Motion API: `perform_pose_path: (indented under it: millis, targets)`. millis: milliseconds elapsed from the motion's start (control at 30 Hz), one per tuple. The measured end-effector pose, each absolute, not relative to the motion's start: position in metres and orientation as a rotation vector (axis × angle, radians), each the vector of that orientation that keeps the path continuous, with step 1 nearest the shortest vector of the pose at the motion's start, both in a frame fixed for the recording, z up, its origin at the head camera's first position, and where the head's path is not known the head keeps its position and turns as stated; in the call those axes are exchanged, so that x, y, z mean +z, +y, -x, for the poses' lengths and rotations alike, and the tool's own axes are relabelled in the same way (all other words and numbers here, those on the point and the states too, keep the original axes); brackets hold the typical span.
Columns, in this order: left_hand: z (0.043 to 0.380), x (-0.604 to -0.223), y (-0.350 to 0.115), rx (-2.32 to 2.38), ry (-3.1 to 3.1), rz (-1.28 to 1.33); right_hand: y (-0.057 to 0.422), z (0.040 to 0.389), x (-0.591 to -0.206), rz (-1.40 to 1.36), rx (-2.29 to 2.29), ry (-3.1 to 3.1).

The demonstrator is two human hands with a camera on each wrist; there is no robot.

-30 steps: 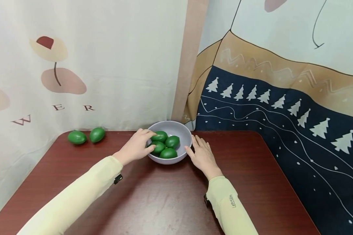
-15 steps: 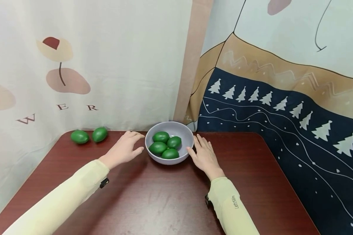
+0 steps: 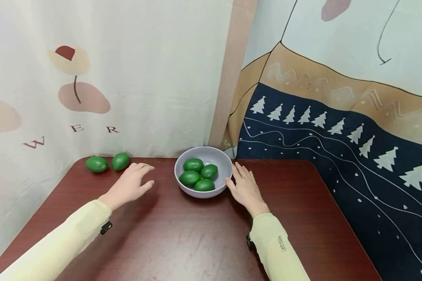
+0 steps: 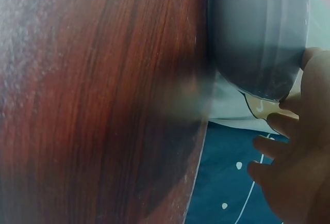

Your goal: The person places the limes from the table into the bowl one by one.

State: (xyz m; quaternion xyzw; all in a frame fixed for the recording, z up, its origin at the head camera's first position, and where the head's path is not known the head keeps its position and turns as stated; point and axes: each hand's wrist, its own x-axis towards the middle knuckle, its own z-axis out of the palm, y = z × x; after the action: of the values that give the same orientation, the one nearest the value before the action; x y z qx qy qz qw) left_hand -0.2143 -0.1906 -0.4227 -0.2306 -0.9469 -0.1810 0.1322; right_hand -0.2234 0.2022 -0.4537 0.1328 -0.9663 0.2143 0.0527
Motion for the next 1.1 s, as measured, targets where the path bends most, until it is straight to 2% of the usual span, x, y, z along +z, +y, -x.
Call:
perform_pose_path:
  millis: [467, 1100]
  targets:
    - [0.212, -0.435, -0.228, -0.576, -2.797, 0.467, 0.202, 0.223, -0.456, -0.397, 0.644, -2.953]
    - [0.228, -0.447, -0.255, -0.623, -2.732, 0.234, 0.201, 0.221, -0.451, -0.403, 0.574, -2.956]
